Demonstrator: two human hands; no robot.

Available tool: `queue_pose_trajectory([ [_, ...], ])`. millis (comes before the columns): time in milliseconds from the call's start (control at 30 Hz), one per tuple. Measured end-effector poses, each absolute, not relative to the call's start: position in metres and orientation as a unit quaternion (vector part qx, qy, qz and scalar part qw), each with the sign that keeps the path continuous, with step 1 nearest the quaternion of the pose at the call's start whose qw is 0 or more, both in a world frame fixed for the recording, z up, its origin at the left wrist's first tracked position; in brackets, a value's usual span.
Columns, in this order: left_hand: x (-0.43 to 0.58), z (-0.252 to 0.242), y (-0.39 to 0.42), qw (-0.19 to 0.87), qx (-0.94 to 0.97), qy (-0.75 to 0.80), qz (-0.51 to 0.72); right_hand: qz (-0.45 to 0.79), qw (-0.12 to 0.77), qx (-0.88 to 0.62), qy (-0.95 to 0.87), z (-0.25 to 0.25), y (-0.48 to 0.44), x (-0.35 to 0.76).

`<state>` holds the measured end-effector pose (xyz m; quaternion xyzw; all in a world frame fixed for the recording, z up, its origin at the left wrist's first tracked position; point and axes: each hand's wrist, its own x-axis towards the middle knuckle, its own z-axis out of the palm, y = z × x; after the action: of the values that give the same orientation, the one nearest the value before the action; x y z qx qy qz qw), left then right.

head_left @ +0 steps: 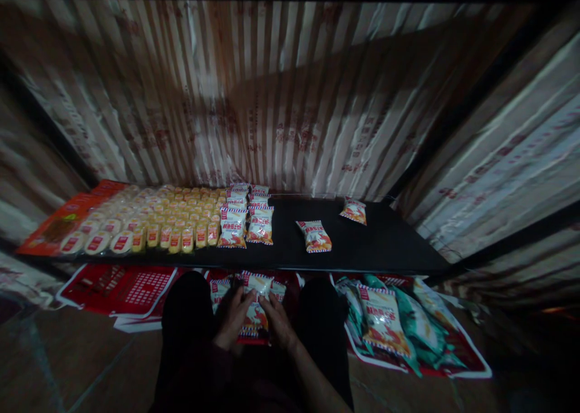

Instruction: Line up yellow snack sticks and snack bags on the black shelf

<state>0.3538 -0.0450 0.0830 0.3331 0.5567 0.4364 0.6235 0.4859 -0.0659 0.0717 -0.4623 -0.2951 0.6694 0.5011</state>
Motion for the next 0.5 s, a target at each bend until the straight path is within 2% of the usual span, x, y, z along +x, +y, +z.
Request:
queue_pose_trajectory([
  [167, 0.364, 0.084, -0.042, 0.603, 0.377, 0.538, 0.453, 0.62, 0.508, -0.483, -0.354, 0.086, -0.059, 0.489],
  [300, 0.369, 0.092, -0.046, 0.551, 0.415, 0.565, 0.452, 0.528, 0.505, -0.553, -0.401, 0.09, -0.053, 0.487],
  [500, 0.378, 0.109, -0.048, 0.577, 0.404, 0.548, 0.45, 0.388, 0.439, -0.681, -0.438, 0.088, -0.048, 0.49],
])
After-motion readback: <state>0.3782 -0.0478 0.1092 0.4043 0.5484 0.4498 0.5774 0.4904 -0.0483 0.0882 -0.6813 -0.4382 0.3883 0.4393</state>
